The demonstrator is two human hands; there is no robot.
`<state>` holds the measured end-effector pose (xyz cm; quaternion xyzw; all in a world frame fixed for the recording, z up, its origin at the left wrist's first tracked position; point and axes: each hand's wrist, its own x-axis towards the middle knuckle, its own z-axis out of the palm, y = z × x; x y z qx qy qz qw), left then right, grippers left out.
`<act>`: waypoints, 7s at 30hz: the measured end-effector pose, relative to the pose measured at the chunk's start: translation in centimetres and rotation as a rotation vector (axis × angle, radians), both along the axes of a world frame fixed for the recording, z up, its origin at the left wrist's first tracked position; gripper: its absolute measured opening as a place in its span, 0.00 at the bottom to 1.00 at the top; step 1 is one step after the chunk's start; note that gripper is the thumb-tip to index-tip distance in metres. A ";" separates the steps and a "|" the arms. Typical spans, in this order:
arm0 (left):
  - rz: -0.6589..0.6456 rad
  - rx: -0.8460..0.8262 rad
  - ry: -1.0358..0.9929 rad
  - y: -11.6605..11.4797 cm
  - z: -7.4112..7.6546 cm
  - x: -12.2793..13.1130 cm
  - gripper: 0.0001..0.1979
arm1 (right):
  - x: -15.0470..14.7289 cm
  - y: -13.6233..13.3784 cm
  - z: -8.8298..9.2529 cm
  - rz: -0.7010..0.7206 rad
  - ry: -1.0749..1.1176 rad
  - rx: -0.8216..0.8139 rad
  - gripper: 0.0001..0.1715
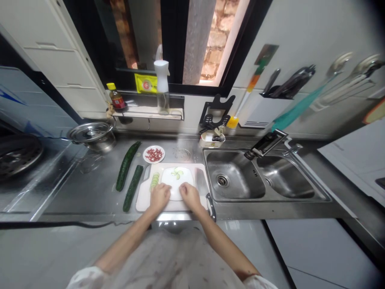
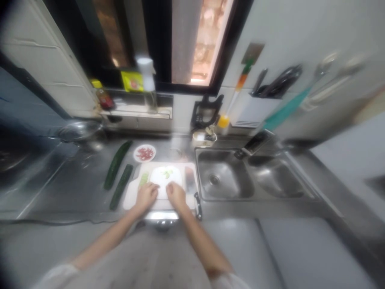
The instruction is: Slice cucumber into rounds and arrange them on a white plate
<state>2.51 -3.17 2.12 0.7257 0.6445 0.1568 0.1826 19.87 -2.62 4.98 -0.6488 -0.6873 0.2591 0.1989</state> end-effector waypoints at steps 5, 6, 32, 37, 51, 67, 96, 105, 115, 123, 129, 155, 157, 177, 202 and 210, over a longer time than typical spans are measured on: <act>0.010 -0.016 -0.037 -1.1 -0.4 0.3 0.14 | -0.5 -0.5 0.1 0.015 -0.004 -0.022 0.13; 0.012 -0.018 -0.036 -1.2 -0.5 0.3 0.14 | -0.5 -0.6 0.1 0.017 -0.008 -0.022 0.13; 0.496 -0.135 0.078 -1.6 -0.9 -5.5 0.17 | -1.0 -1.1 0.1 0.049 0.006 -0.027 0.14; 0.538 -0.102 0.038 -1.2 -1.1 -5.2 0.13 | -0.5 -1.1 -0.2 0.047 0.027 -0.006 0.15; 0.469 -0.086 -1.044 1.0 3.1 -4.2 0.14 | -1.2 0.1 3.2 0.019 0.204 0.041 0.14; 0.280 -0.031 -1.022 0.3 8.4 -1.2 0.15 | -2.9 1.4 6.3 0.184 0.481 0.139 0.09; 0.420 -0.455 -1.247 0.6 11.2 -0.7 0.30 | -1.3 1.1 7.6 0.352 0.374 0.383 0.10; 0.359 -0.403 -1.263 0.6 12.2 -0.7 0.29 | -1.2 1.2 8.0 0.367 0.330 0.390 0.09; 0.234 -0.261 -1.285 1.0 11.6 -0.5 0.29 | -1.4 1.5 7.9 0.331 0.346 0.302 0.08; 0.172 -0.187 -1.167 1.0 11.7 -0.5 0.28 | -1.5 1.9 7.7 0.275 0.426 0.255 0.08; 0.127 -0.108 -1.103 1.1 11.1 -0.3 0.24 | -1.3 2.0 7.3 0.248 0.457 0.207 0.07; 0.090 -0.152 -1.022 1.7 4.8 2.8 0.21 | 1.7 2.3 1.7 0.092 0.400 -0.063 0.09; 0.097 -0.198 -1.033 1.8 3.5 3.1 0.21 | 2.1 2.0 0.9 0.098 0.354 -0.082 0.09; 0.030 -0.281 -0.268 3.5 0.1 5.9 0.18 | 2.3 1.0 -1.5 0.087 -0.323 -0.089 0.12; -0.154 -0.137 0.079 4.3 -0.7 6.1 0.14 | 1.5 -0.4 -1.1 0.164 -0.597 -0.114 0.19; -0.162 -0.122 0.098 5.6 -0.6 6.4 0.14 | 1.5 0.5 -1.1 0.123 -0.598 -0.118 0.19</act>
